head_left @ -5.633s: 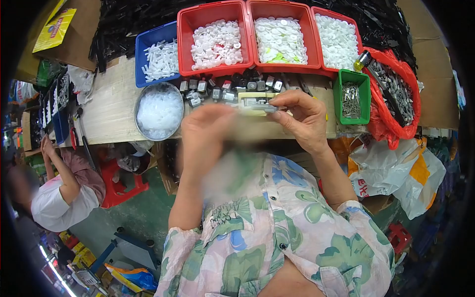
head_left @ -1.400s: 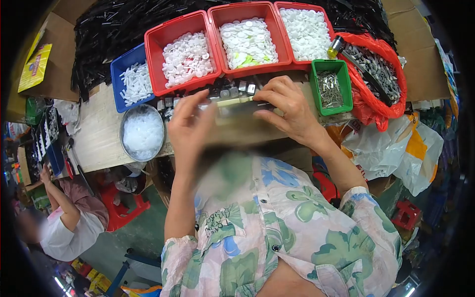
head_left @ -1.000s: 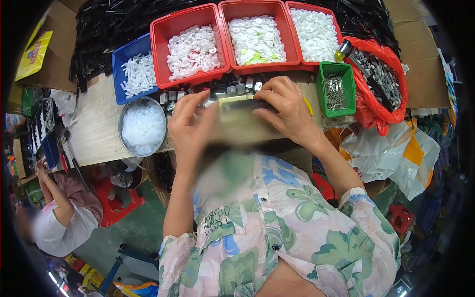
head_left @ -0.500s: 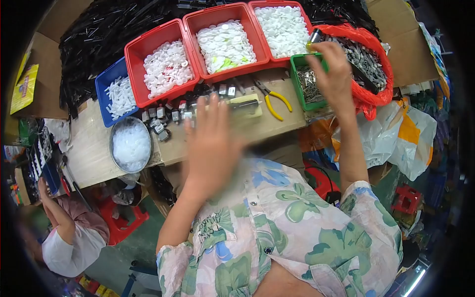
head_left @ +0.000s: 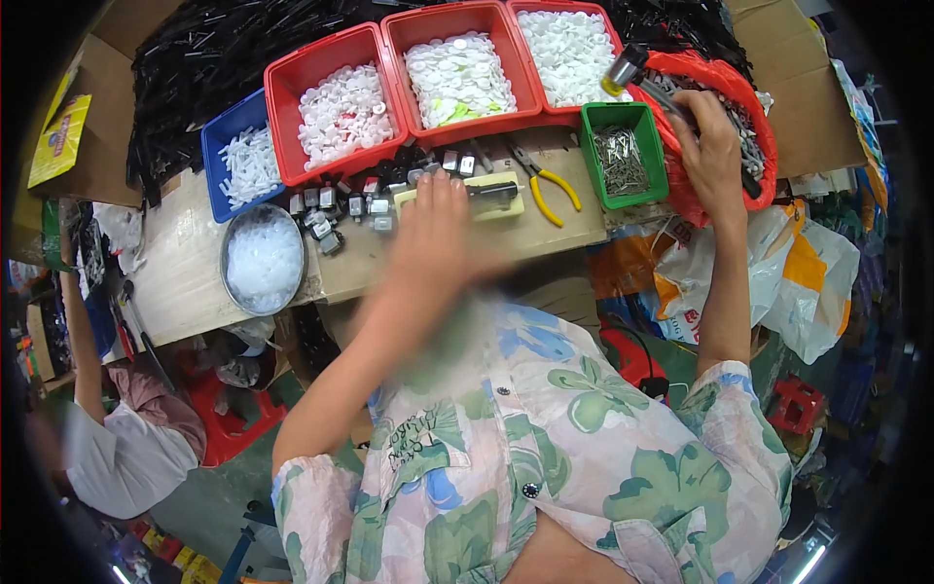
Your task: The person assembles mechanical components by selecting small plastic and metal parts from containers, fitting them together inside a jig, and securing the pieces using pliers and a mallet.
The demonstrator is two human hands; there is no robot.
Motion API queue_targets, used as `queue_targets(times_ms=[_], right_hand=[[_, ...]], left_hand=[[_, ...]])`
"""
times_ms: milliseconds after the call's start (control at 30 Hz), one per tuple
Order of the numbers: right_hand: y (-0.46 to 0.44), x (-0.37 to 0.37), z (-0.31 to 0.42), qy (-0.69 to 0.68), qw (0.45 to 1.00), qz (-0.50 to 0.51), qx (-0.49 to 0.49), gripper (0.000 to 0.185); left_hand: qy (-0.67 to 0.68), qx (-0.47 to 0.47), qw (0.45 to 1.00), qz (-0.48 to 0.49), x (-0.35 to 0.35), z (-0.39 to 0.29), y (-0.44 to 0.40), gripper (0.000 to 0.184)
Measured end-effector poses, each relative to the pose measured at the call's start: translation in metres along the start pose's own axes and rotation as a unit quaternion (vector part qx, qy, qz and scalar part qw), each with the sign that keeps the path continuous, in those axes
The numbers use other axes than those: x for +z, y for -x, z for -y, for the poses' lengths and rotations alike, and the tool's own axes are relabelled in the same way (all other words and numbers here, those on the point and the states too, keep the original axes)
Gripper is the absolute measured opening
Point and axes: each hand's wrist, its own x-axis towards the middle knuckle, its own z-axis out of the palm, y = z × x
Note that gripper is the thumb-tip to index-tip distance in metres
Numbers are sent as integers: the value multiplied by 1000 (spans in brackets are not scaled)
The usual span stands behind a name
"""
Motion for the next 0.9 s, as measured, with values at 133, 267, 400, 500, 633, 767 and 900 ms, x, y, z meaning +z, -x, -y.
queue_targets(times_ms=[133, 267, 400, 500, 633, 767, 900], right_hand=[[19, -2, 67, -223, 961, 163, 8, 18], [43, 24, 99, -121, 955, 249, -103, 16], [33, -1, 113, -191, 973, 73, -107, 31], [40, -6, 117, -199, 975, -9, -100, 38], [61, 20, 111, -22, 974, 178, -137, 41], [45, 5, 121, -172, 981, -38, -87, 41], [62, 23, 115, -13, 979, 163, -117, 37]], left_hand=[[-98, 44, 993, -37, 16, 7, 1, 94], [-118, 56, 990, -48, 19, 10, 1, 94], [-83, 36, 994, -59, 16, 5, -1, 93], [-66, 27, 995, -67, 15, 2, -2, 92], [-61, 38, 995, -74, 17, 4, -1, 92], [-76, 49, 993, -79, 15, 4, -1, 93], [-60, 40, 994, -79, 15, 2, -2, 94]])
